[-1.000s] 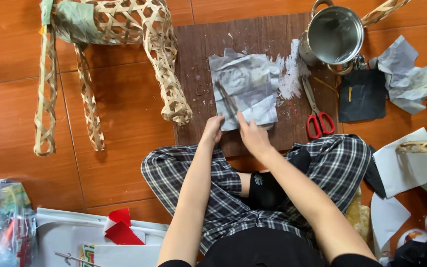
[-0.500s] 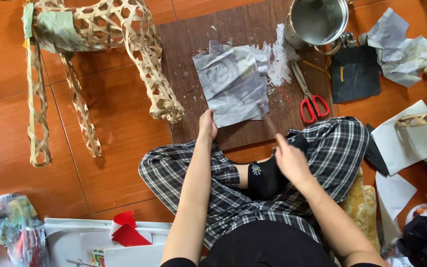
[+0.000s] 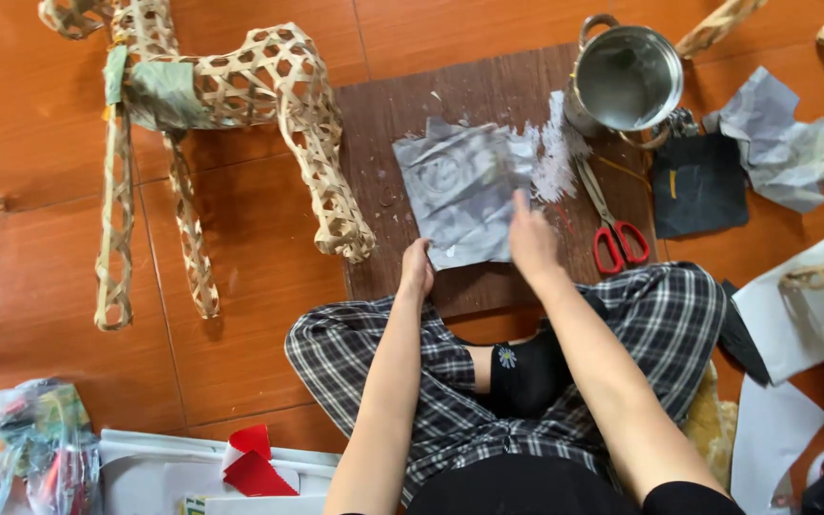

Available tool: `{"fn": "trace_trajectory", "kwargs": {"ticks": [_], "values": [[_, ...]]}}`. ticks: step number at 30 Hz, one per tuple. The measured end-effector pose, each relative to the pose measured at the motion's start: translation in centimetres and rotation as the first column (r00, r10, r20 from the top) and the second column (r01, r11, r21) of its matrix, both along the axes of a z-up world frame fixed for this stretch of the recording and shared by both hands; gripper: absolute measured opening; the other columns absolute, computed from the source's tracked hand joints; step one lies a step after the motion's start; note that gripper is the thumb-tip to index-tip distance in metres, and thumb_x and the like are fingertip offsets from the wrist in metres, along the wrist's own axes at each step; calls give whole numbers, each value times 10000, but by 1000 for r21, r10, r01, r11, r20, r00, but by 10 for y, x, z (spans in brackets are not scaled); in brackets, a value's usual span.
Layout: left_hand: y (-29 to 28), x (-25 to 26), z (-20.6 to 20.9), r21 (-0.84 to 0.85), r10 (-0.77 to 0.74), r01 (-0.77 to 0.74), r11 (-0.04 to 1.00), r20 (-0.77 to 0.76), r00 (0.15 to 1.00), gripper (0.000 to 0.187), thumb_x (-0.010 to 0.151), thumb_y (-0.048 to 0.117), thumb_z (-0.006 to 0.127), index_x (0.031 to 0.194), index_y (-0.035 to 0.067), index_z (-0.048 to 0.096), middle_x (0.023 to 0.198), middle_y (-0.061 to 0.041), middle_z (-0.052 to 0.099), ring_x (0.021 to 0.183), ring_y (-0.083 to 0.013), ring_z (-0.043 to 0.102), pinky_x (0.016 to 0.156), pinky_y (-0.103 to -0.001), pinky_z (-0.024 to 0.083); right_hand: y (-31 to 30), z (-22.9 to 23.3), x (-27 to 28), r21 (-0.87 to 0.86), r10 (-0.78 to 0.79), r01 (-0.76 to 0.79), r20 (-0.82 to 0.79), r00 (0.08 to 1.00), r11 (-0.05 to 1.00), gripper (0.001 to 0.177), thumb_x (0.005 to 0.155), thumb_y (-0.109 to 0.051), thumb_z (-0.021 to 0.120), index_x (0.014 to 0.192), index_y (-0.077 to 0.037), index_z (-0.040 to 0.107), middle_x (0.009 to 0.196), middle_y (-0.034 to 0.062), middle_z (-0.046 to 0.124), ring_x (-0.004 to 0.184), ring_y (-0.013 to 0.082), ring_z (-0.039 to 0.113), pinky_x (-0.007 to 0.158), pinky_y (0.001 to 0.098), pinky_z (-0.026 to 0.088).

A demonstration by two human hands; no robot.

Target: Applying paper strips and adhesive to a bamboo frame to construct a giraffe sculpture

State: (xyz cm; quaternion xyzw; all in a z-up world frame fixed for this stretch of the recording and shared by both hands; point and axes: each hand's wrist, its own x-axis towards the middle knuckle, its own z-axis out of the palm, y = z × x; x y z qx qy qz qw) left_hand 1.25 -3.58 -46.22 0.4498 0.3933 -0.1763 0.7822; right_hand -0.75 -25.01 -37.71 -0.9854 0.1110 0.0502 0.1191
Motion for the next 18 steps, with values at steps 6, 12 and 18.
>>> {"fn": "trace_trajectory", "kwargs": {"ticks": [6, 12, 18], "values": [[-6, 6, -20, -15, 24, -25, 1000, -12, 1000, 520, 914, 167, 761, 1342, -118, 684, 1367, -238, 651, 1282, -301, 607, 1133, -540, 489, 82, 57, -22, 78, 186, -188, 39, 982, 979, 521, 1055, -180, 589, 1575, -202, 604, 961, 219, 767, 877, 440, 809, 711, 570, 667], [-6, 17, -60, -48, 82, -83, 995, -20, 996, 531, 916, 152, 766, 1362, -126, 687, 1385, -321, 664, 1329, -409, 630, 1092, -566, 533, 65, 21, 49, 290, 199, -248, 189, 962, 924, 656, 1019, -47, 579, 1662, -62, 452, 1007, 307, 734, 997, 509, 761, 801, 611, 634], [7, 14, -10, -409, 50, -30, 912, 37, 998, 321, 985, 109, 520, 1195, -53, 701, 1098, -221, 763, 885, -320, 750, 703, -426, 648, 24, 28, -112, 499, 166, -260, 225, 960, 827, 454, 1041, -172, 587, 1483, -74, 633, 1264, 224, 798, 1069, 416, 800, 818, 486, 640]]}}
